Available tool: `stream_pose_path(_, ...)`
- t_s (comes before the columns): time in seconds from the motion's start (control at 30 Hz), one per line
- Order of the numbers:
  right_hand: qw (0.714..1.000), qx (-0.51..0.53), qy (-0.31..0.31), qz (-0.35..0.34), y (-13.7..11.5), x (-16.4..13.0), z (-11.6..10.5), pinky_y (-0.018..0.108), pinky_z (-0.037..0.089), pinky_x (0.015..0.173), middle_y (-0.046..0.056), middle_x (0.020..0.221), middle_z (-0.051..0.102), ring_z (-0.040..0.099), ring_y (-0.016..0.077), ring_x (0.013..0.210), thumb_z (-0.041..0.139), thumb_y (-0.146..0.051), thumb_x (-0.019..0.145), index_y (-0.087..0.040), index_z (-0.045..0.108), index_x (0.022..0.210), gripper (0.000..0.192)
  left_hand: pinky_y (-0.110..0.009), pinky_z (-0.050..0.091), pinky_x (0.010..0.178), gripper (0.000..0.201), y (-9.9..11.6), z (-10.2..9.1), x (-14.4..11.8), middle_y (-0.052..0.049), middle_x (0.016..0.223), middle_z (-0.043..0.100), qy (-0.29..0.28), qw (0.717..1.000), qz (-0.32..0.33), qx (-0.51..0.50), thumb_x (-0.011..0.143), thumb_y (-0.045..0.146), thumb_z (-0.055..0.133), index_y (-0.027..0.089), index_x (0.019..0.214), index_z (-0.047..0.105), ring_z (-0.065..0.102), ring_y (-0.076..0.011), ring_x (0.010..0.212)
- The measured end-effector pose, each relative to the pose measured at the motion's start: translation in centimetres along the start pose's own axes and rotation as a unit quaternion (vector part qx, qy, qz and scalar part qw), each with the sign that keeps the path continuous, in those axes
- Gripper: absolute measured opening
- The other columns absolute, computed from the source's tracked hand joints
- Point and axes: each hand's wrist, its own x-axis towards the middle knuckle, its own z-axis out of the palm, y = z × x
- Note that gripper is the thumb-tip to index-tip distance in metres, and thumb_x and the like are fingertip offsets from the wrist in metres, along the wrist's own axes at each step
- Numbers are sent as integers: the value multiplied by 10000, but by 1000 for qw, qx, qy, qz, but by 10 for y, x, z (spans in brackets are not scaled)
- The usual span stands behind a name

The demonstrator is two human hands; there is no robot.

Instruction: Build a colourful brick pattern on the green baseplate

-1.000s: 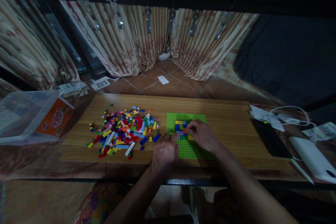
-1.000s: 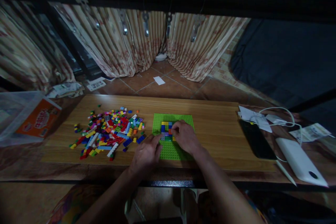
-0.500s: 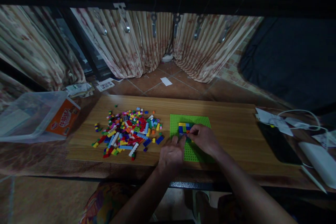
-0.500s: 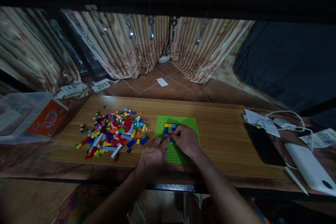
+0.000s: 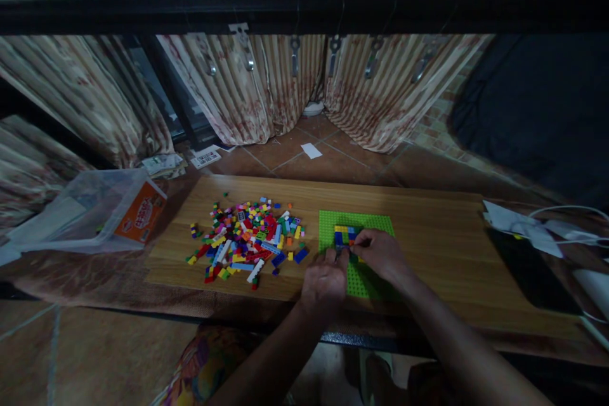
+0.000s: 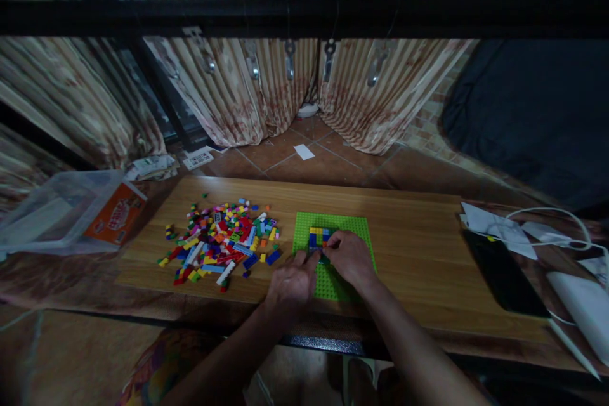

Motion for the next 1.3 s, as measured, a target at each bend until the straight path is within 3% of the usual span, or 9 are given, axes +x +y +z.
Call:
stream_pose_path(0.3, 1000, 7, -7, -15, 6, 1, 1, 265, 406, 580, 7, 665, 678, 609, 163, 624, 621, -280, 680, -214, 658, 641, 85, -287, 494, 699, 408, 1, -7, -5, -87, 1053, 584, 12, 1000, 5, -14, 898, 239, 417, 193, 1299, 478, 586, -199, 860)
stream_pose_path(0.53, 999, 19, -27, -27, 9, 0, -3, 272, 415, 580, 4, 672, 683, 612, 169, 617, 602, -390, 698, -224, 658, 653, 180, -314, 498, 701, 451, 1, 5, -11, -79, 1022, 571, 65, 997, 29, -9, 883, 274, 446, 183, 1325, 432, 567, -199, 832)
stream_pose_path(0.73, 999, -5, -25, -37, 13, 2, -3, 290, 424, 584, 16, 712, 702, 635, 193, 642, 571, -426, 728, -237, 677, 692, 220, -300, 482, 634, 416, 8, 9, -10, -74, 998, 567, 83, 997, 7, 7, 914, 286, 410, 222, 1324, 432, 570, -193, 802)
stream_pose_path(1.03, 998, -45, -22, -30, 15, 2, -2, 320, 435, 617, 34, 766, 714, 649, 225, 699, 541, -497, 753, -243, 690, 726, 296, -278, 465, 586, 410, 17, 5, -9, -109, 968, 568, 64, 998, 2, 9, 901, 266, 432, 153, 1294, 463, 576, -199, 789)
stream_pose_path(1.3, 998, -57, -20, -27, 16, 2, 1, 334, 453, 614, 52, 762, 716, 655, 239, 692, 532, -491, 742, -235, 674, 727, 293, -280, 446, 568, 372, 23, 18, -5, -115, 919, 558, 94, 995, 2, 31, 898, 173, 381, 106, 1248, 491, 565, -197, 775)
